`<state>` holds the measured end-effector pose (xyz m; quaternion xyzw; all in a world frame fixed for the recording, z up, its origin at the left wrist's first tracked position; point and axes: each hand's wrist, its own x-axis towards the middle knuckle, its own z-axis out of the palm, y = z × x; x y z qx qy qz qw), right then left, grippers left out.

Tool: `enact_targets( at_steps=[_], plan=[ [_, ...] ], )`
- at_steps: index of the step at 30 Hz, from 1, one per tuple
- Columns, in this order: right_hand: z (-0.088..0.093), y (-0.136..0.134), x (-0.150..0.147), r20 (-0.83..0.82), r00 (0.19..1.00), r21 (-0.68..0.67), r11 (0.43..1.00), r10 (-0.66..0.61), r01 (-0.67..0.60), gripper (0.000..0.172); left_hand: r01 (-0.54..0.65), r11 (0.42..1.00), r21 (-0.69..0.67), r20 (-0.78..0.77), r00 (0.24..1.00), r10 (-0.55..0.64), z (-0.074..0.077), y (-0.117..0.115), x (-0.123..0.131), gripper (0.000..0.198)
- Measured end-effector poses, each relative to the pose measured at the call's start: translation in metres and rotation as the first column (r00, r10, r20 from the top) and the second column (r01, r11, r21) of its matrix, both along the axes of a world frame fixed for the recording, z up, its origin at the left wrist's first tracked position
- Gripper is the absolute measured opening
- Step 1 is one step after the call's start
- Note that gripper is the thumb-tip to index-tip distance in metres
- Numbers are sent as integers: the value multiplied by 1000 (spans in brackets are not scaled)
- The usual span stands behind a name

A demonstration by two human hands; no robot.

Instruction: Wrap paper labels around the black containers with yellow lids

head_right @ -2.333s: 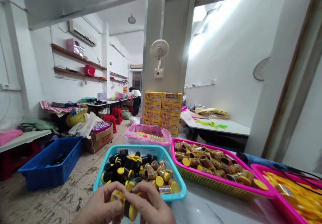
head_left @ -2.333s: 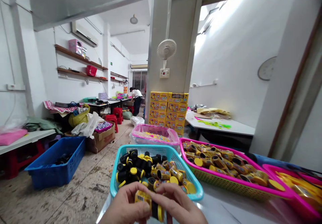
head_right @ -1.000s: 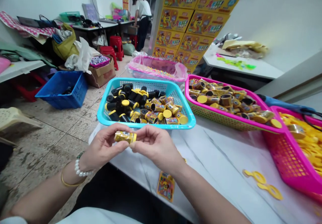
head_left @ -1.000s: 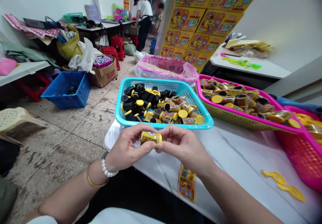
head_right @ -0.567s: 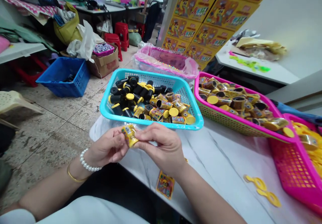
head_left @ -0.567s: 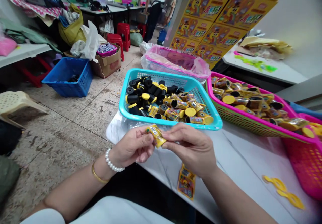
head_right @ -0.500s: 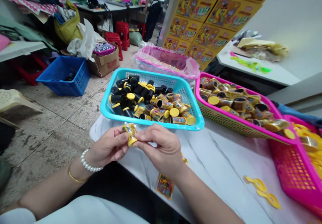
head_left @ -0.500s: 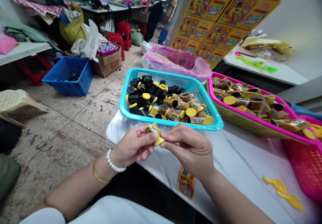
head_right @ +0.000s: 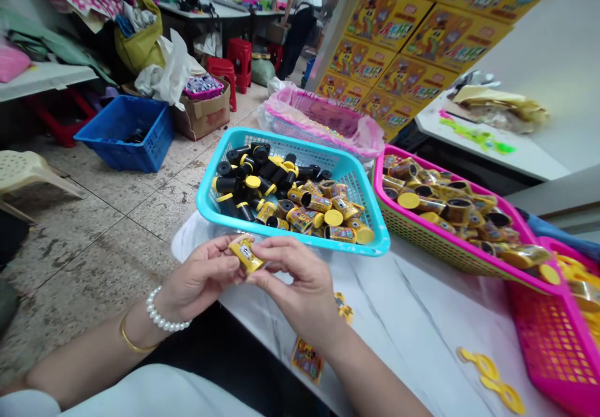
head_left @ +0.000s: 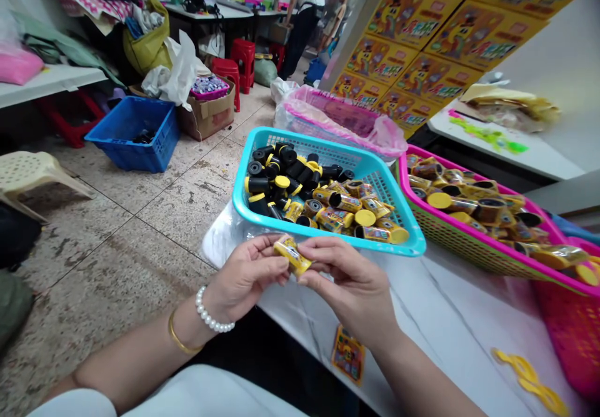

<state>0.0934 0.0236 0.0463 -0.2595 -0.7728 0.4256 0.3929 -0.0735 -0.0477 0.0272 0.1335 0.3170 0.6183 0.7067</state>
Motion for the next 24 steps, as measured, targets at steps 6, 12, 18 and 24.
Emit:
enact_targets(
  at_steps=[6,12,18,24],
  plan=[
    [1,-5,1,-36,999,213,977,40,-31,18,96,995,12,-14,995,-95,-9,-2,-1,38],
    [-5,-11,1,48,994,361,930,-95,72,15,60,997,-40,-18,998,-61,-16,-1,-1,41],
    [-7,-14,-7,160,984,182,982,-72,42,39,-46,997,-60,-88,995,40,-15,-4,0,41],
    [1,-15,-3,230,973,425,900,0,-100,37,115,989,89,-304,949,-83,-15,-7,-9,37]
  ],
)
